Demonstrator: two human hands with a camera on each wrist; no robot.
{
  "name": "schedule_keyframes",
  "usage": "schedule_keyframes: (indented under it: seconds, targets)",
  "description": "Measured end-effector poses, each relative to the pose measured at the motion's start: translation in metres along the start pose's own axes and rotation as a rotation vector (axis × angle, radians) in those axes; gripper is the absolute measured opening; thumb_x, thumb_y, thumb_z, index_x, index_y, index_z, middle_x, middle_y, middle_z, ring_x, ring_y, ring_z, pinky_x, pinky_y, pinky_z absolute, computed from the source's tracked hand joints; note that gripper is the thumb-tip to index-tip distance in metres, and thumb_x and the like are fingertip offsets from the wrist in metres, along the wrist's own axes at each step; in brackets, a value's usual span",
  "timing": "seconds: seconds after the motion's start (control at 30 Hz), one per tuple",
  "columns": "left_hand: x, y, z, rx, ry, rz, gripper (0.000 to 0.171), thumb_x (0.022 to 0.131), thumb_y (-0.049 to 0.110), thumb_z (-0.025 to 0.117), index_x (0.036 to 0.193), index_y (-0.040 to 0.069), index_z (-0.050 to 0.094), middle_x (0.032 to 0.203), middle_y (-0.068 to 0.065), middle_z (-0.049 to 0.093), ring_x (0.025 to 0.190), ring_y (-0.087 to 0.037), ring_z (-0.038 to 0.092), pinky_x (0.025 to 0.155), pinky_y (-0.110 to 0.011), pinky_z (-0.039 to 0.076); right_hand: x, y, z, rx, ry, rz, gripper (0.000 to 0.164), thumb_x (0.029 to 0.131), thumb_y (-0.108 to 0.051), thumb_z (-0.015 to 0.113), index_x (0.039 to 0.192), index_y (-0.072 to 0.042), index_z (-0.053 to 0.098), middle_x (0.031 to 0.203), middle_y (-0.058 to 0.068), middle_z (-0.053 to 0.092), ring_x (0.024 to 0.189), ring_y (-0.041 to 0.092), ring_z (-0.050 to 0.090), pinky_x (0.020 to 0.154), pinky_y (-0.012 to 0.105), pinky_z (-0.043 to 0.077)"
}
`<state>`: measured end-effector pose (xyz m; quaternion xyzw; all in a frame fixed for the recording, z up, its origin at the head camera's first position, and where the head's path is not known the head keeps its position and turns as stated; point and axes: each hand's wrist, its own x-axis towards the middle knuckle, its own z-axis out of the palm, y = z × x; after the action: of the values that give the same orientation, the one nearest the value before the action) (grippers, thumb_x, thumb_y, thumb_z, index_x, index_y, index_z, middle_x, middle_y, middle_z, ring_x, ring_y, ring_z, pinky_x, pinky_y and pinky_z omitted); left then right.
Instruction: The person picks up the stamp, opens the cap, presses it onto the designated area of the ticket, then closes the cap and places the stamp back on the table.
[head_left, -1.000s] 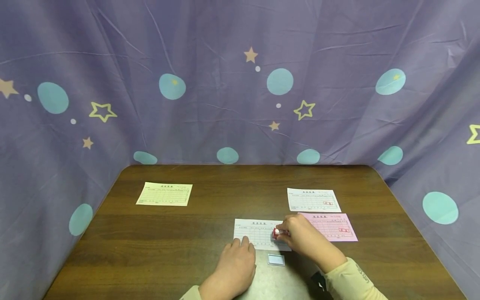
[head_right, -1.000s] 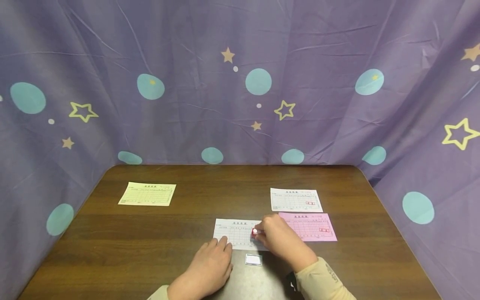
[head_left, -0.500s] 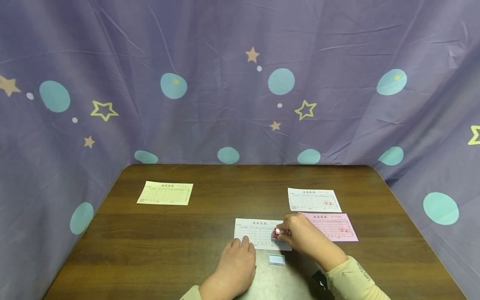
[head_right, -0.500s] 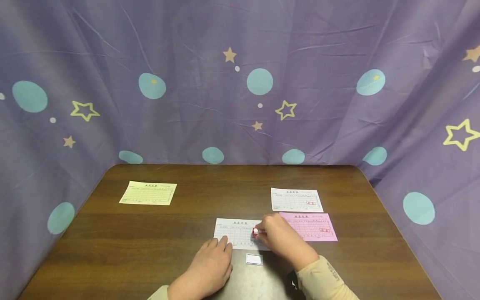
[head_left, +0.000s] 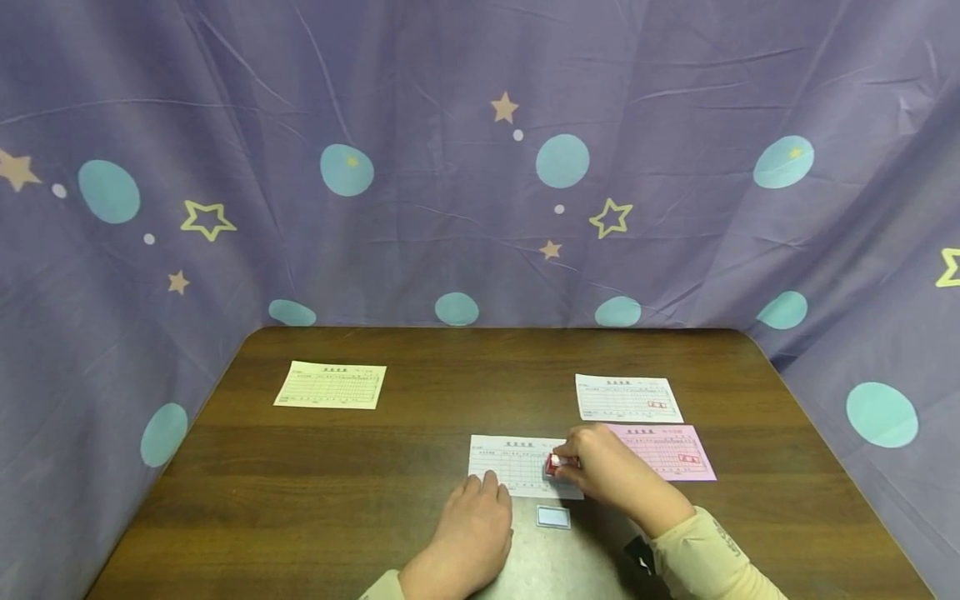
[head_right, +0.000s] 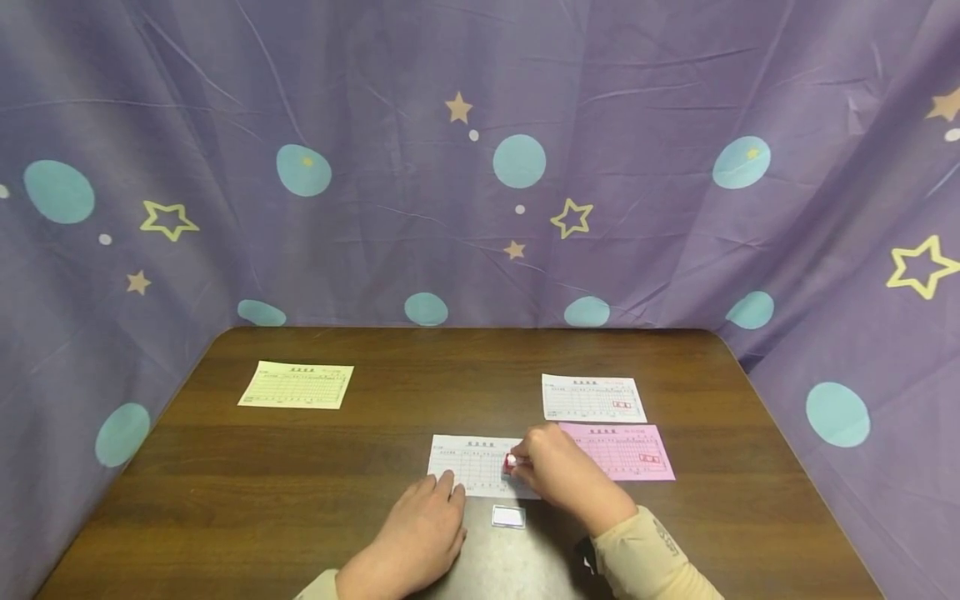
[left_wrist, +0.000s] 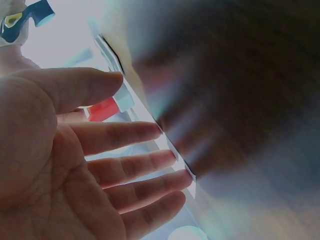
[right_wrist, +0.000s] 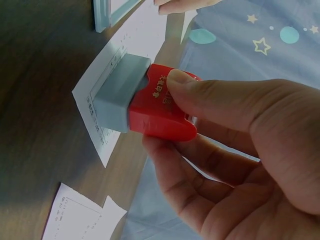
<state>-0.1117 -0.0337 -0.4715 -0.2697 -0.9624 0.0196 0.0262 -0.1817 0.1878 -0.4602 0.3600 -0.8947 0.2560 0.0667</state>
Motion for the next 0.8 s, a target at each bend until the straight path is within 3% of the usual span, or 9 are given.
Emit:
schedule_keyframes:
  seconds: [0.4,0.6,0.8]
  targets:
    - [0.001,-0.0007,-0.0034,-0.002,-0.016,0.0,0.044,0.086,0.033,0.076,0.113,-0.001,0.071,0.095,-0.011,0.057,0.089,-0.027,0.056,0.075,-0.041,0.048,0.0025,-0.0013,-0.0022,-0.013,-0.021,-0.001,0.013,0.073,0.003,0.086,0.08,-0.004,0.078,0.068,-0.004,0.059,0.06,0.004,0.051,0.054,0.024,0.047]
    - [-0.0007,-0.0018,-0.002,-0.014,-0.026,-0.013,0.041,0.086,0.032,0.076,0.11,-0.001,0.071,0.095,-0.011,0.057,0.088,-0.028,0.056,0.073,-0.04,0.048,0.0043,-0.0013,0.0008,-0.011,-0.032,-0.029,0.012,0.077,0.001,0.084,0.081,-0.007,0.076,0.072,-0.004,0.06,0.064,0.006,0.055,0.058,0.025,0.049]
    - [0.0008,-0.0007,-0.0023,-0.005,-0.029,0.004,0.046,0.086,0.034,0.077,0.114,-0.002,0.07,0.104,-0.014,0.061,0.094,-0.03,0.058,0.079,-0.043,0.05,0.0002,-0.0004,0.0019,-0.023,-0.004,-0.033,0.015,0.077,0.0,0.085,0.082,-0.008,0.074,0.073,-0.004,0.06,0.064,0.007,0.055,0.059,0.026,0.049]
